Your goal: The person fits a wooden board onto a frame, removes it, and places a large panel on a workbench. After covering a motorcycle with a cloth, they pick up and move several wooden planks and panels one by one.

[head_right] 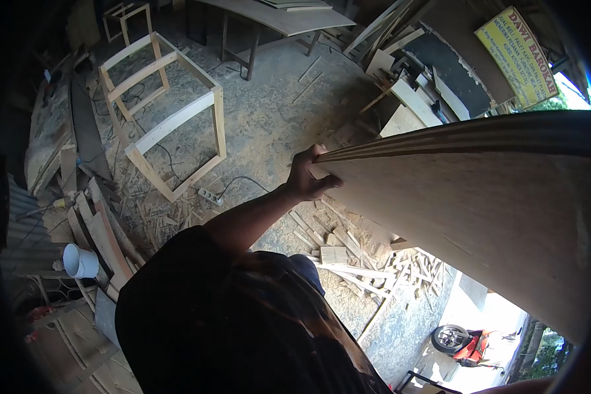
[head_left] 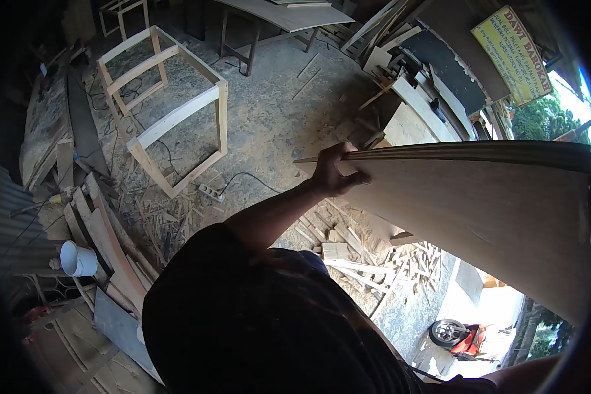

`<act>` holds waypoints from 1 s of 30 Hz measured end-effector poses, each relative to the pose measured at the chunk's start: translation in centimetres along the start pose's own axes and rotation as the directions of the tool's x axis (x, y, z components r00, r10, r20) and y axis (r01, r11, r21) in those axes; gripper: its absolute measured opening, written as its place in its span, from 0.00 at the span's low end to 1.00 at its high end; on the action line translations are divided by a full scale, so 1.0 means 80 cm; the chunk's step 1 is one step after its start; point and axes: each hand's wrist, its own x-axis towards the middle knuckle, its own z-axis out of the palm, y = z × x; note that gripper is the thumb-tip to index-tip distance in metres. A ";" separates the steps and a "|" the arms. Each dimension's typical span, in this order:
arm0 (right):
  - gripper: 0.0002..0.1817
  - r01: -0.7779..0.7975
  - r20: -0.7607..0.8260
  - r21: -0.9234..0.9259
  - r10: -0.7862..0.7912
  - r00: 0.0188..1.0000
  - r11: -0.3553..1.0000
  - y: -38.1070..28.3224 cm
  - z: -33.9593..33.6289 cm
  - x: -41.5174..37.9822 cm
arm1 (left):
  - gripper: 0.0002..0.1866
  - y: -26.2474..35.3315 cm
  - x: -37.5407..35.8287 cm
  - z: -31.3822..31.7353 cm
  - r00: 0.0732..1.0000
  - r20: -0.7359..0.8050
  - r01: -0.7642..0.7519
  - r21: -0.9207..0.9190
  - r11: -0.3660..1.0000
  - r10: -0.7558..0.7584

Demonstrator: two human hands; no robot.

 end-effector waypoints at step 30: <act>0.27 -0.165 -0.113 0.199 0.190 0.975 0.966 0.295 0.401 -0.224 | 0.26 -0.206 0.641 -0.130 0.730 -0.074 -0.664 0.157 0.731 0.679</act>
